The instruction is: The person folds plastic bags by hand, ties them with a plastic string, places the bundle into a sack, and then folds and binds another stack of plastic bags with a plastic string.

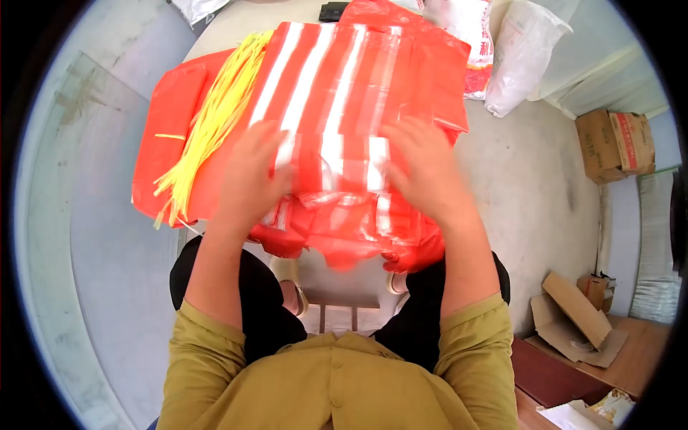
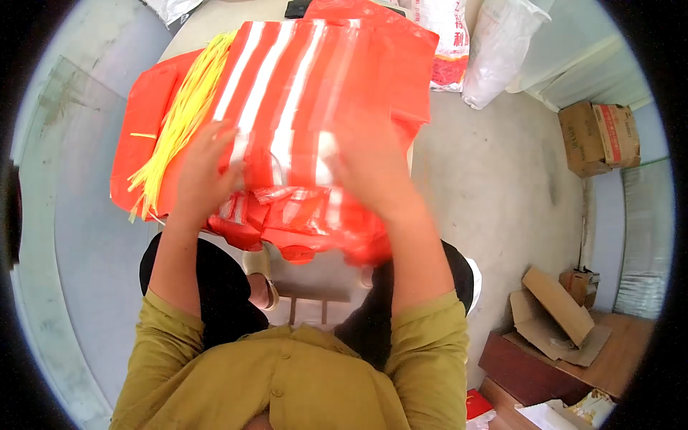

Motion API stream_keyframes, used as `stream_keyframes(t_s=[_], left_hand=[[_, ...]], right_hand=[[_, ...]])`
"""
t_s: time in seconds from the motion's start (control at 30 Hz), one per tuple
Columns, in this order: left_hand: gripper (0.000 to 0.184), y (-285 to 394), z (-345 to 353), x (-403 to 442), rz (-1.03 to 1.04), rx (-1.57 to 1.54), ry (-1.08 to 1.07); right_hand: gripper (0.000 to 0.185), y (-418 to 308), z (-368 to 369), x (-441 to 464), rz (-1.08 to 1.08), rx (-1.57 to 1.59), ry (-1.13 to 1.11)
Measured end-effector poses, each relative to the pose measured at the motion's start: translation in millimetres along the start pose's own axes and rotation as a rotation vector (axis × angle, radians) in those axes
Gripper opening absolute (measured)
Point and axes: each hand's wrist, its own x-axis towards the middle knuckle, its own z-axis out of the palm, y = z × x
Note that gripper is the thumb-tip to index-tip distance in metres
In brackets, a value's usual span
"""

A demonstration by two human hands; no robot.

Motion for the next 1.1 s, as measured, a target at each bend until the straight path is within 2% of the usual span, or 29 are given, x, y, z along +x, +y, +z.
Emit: stream_keyframes(t_s=[0.07, 0.2, 0.27, 0.37, 0.47, 0.6, 0.67, 0.7, 0.8, 0.87, 0.93, 0.97, 1.0, 1.07, 1.1], left_hand=[[0.061, 23, 7, 4, 0.159, 0.055, -0.134], [0.074, 33, 31, 4, 0.179, 0.026, -0.239], [0.08, 31, 34, 5, 0.153, 0.029, -0.262], [0.073, 24, 30, 4, 0.162, 0.095, -0.31], [0.066, -1, 44, -3, 0.225, 0.152, -0.218], [0.058, -2, 35, -5, 0.167, 0.14, -0.167], [0.056, -2, 31, -3, 0.159, 0.16, -0.148], [0.054, 5, 24, -1, 0.088, 0.135, -0.193], [0.05, 42, -2, 5, -0.114, -0.022, -0.284], [0.051, 57, -9, 0, -0.237, -0.238, -0.296], [0.056, 62, -9, -3, -0.58, -0.777, -0.464], [0.058, 63, -9, -6, -0.753, -1.048, -0.542], [0.061, 56, 3, -13, -0.71, -1.053, -0.539], [0.067, 35, 38, -30, -0.621, -1.06, -0.535], [0.067, 38, 31, -27, -0.528, -0.866, -0.573]], right_hand=[[0.065, -16, 17, -1, -0.094, 0.045, -0.069], [0.083, -14, 46, -8, -0.14, -0.055, -0.154], [0.08, -5, 48, -10, -0.099, -0.071, -0.188], [0.073, 11, 43, -13, -0.056, -0.101, -0.178], [0.064, 24, 46, -23, -0.015, -0.13, -0.122], [0.056, 28, 39, -27, -0.011, -0.166, -0.058], [0.055, 33, 25, -23, 0.034, -0.221, -0.101], [0.054, 33, 17, -21, 0.057, -0.248, -0.123], [0.045, 25, -18, -15, 0.041, -0.453, 0.339], [0.033, 6, -39, -6, 0.008, -0.371, 0.742], [0.025, 1, -41, -11, 0.009, -0.174, 0.84], [0.024, 6, -35, -23, 0.027, -0.026, 0.736], [0.022, 9, -26, -34, 0.046, 0.119, 0.631], [0.025, 13, -4, -52, 0.17, 0.121, 0.118], [0.026, 13, 7, -56, 0.083, 0.134, 0.086]])
